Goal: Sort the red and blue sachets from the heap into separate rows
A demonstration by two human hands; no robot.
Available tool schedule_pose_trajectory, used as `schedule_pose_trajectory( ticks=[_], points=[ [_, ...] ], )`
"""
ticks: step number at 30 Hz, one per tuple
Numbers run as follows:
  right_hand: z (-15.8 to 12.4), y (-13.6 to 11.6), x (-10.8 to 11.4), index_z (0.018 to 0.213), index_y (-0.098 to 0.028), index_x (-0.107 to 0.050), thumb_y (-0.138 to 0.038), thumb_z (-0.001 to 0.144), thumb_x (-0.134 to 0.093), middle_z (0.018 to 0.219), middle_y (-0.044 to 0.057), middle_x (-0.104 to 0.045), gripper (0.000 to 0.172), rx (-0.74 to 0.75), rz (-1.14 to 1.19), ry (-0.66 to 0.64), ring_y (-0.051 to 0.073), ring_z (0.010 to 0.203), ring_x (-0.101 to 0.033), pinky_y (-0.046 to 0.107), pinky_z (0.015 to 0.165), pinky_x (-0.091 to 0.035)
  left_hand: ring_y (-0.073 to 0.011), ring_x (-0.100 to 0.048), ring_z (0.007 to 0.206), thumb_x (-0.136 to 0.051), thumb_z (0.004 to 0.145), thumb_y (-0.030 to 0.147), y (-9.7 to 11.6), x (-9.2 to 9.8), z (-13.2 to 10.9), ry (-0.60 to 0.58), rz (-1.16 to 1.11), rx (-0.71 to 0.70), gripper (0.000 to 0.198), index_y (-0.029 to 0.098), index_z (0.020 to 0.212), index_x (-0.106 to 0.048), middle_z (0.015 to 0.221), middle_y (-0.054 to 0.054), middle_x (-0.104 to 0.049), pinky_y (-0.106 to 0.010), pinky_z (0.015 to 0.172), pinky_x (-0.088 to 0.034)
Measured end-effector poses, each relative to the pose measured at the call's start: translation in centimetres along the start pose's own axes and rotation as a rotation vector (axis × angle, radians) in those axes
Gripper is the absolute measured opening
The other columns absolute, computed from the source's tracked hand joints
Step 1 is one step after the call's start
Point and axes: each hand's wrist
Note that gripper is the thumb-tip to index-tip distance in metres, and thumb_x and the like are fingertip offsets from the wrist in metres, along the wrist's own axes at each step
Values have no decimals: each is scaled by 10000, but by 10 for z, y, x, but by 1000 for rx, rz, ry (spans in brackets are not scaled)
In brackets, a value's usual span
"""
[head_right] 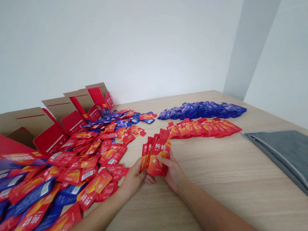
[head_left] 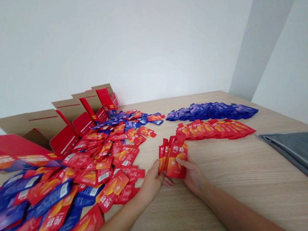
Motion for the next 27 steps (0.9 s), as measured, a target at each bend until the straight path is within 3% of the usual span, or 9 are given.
schedule_pose_trajectory(
  ticks=[5, 10, 13, 17, 20, 24, 27],
  points=[
    [-2, -4, -2, 1236, -326, -450, -199, 670, -726, 1130, 9, -651, 642, 144, -146, -50, 232, 1031, -608, 416, 910, -477, -232, -521, 1138, -503, 733, 165, 7, 10, 0, 127, 196, -260, 350, 206, 1079, -535, 1139, -60, -604, -413, 1020, -377],
    [-2, -2, 6, 1358, -315, -316, -241, 727, -709, 1320, 53, -518, 746, 306, -529, -266, 227, 1200, -502, 423, 1028, -376, -238, -426, 1250, -550, 545, 52, 7, 10, 9, 111, -50, -349, 710, 208, 1221, -399, 1281, -65, -514, -397, 1093, -282],
    [2, 6, 13, 1378, -263, -299, -269, 747, -683, 1309, 93, -505, 738, 339, -712, -318, 233, 1219, -478, 427, 1063, -328, -245, -483, 1197, -556, 529, 65, -1, 1, 15, 112, -166, -241, 718, 197, 1212, -378, 1247, -84, -534, -395, 1053, -346],
    [7, 11, 16, 1326, -233, -319, -291, 782, -634, 1272, 107, -510, 631, 379, -808, -241, 227, 1185, -493, 428, 1064, -323, -228, -471, 1219, -516, 559, 63, -3, -8, 20, 142, -125, -220, 704, 166, 1245, -393, 1253, -95, -549, -368, 1081, -315],
    [7, 6, 13, 1267, -242, -355, -310, 765, -649, 1281, 92, -496, 586, 438, -808, -143, 226, 1214, -462, 418, 1087, -289, -218, -370, 1318, -496, 627, 89, 2, -14, 23, 178, -61, -244, 698, 153, 1312, -374, 1382, -103, -457, -354, 1130, -241],
    [7, 1, 12, 1318, -246, -303, -376, 737, -663, 1365, 101, -420, 696, 439, -848, 82, 248, 1251, -428, 431, 1101, -254, -201, -258, 1386, -444, 736, 136, 5, -28, 28, 279, -51, -161, 633, 144, 1363, -362, 1490, -93, -324, -342, 1156, -182],
    [15, 0, 14, 1374, -231, -230, -402, 734, -643, 1422, 129, -354, 780, 392, -944, 222, 263, 1284, -398, 443, 1108, -230, -201, -302, 1367, -415, 802, 181, 4, -37, 35, 313, -118, -104, 527, 156, 1327, -441, 1456, -81, -391, -351, 1153, -198]
  ],
)
Point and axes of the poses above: each hand's wrist, its own z-axis towards the middle knuckle, its own x-axis out of the back of the hand, y = z × x
